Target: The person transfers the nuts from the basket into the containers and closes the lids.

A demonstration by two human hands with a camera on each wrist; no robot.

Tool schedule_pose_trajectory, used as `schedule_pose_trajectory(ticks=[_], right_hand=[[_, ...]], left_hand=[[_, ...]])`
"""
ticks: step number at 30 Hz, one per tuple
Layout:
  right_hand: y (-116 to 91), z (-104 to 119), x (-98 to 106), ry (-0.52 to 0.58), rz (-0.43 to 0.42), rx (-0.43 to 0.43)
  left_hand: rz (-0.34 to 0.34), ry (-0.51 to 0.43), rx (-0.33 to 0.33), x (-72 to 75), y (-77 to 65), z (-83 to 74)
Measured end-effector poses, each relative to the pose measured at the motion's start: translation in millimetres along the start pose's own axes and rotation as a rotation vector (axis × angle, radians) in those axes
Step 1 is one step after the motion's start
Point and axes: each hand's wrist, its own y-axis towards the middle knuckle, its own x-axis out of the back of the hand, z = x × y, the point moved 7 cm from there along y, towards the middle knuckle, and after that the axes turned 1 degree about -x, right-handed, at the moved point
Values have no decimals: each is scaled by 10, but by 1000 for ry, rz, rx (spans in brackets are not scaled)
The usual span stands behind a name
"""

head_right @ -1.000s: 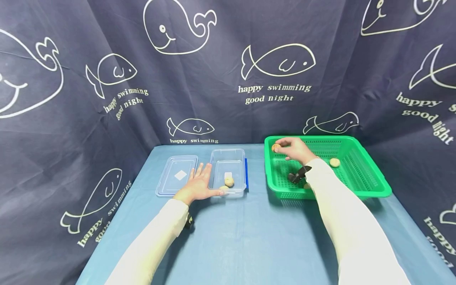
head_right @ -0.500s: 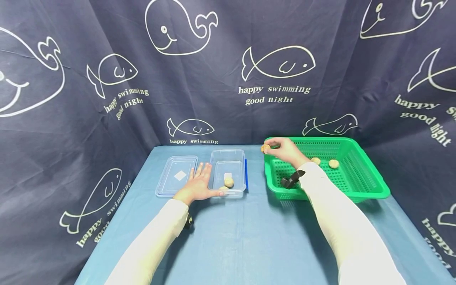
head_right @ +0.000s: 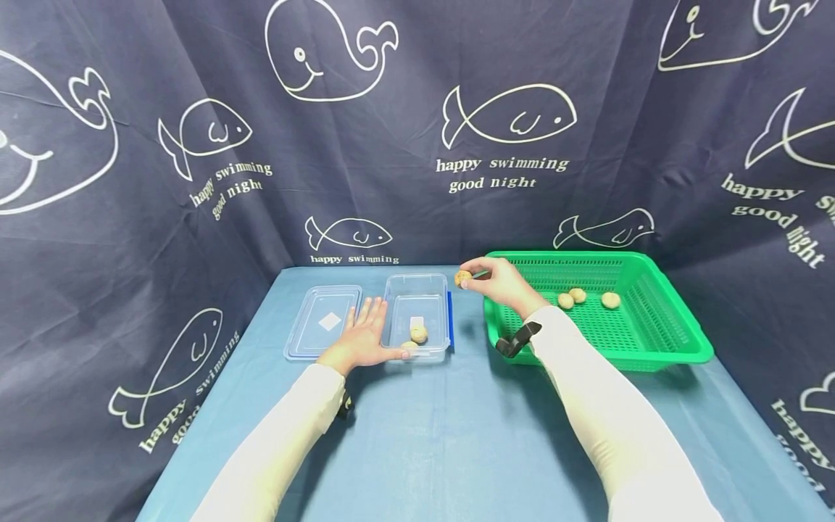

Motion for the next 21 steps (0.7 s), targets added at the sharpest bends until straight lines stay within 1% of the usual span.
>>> schedule_pose_trajectory(ticks=[5,9,13,21], right_hand=[[-14,14,-129,0,-15,1],[-9,18,-229,14,-21,34],[-18,51,-325,15,-19,54],[-60,46,-496,46,3,44]], left_hand=[[-24,-4,-23,16,-17,-13],[-34,-17,-25,59,-60,-46],[-27,-20,-5,69,-76,-49],[-29,-1,16,48,-70,-33]])
